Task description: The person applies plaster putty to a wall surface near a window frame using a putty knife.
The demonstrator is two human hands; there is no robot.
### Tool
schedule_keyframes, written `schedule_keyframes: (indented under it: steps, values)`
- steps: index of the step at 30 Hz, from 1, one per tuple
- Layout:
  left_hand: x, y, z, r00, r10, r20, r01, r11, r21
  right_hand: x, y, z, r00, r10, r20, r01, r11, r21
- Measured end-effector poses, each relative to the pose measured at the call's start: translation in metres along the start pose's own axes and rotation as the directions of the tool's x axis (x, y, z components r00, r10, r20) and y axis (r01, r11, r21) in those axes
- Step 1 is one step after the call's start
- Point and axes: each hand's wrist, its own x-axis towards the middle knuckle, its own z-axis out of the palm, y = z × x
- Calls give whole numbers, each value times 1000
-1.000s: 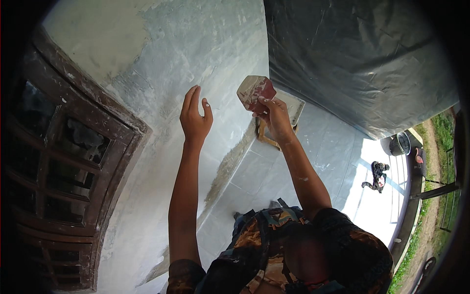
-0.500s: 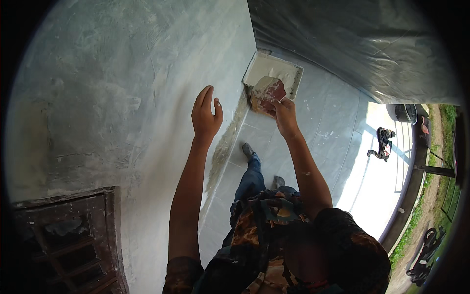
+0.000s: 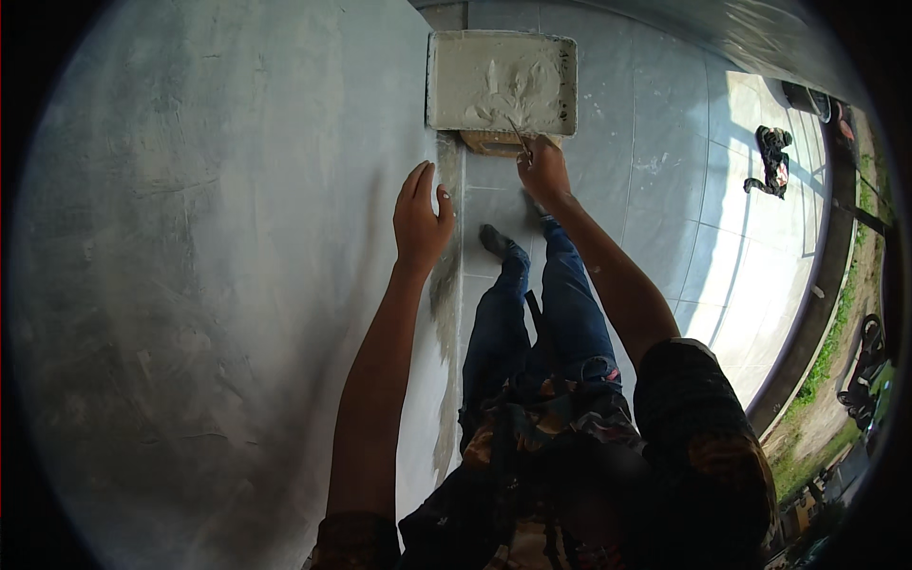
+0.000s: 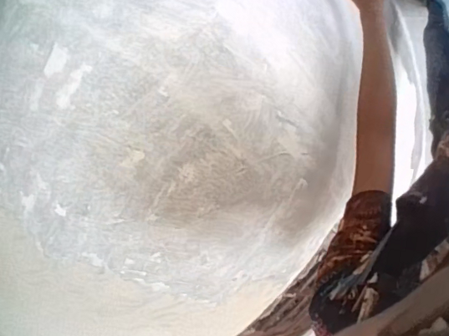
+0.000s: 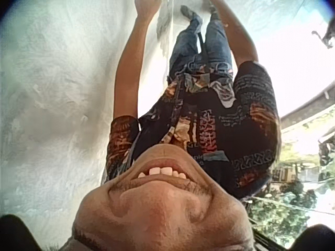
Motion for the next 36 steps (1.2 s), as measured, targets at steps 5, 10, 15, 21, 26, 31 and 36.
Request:
schedule_keyframes:
  steps: [5,10,15,21,26,31,36]
  values:
    - [24,-12,32,997,-55,49,58,996,-62,58,39,63,956,-223,193,272,919,-286]
    - [27,-20,57,988,-103,113,111,991,-68,72,64,105,909,-217,355,368,817,-444]
    - [21,-27,63,982,-121,148,133,988,-73,52,61,113,896,-258,361,421,756,-502]
    - [24,-26,63,979,-148,141,165,979,-120,37,59,75,742,-179,646,523,758,-390]
    - [22,-26,63,966,-205,158,222,970,-100,32,48,57,755,162,635,-152,986,-71]
    - [25,-19,77,966,-201,161,222,967,-126,51,91,75,573,556,602,-699,-53,713]
    - [23,-20,85,957,-210,198,241,960,-143,25,109,106,508,678,531,-575,-192,795]
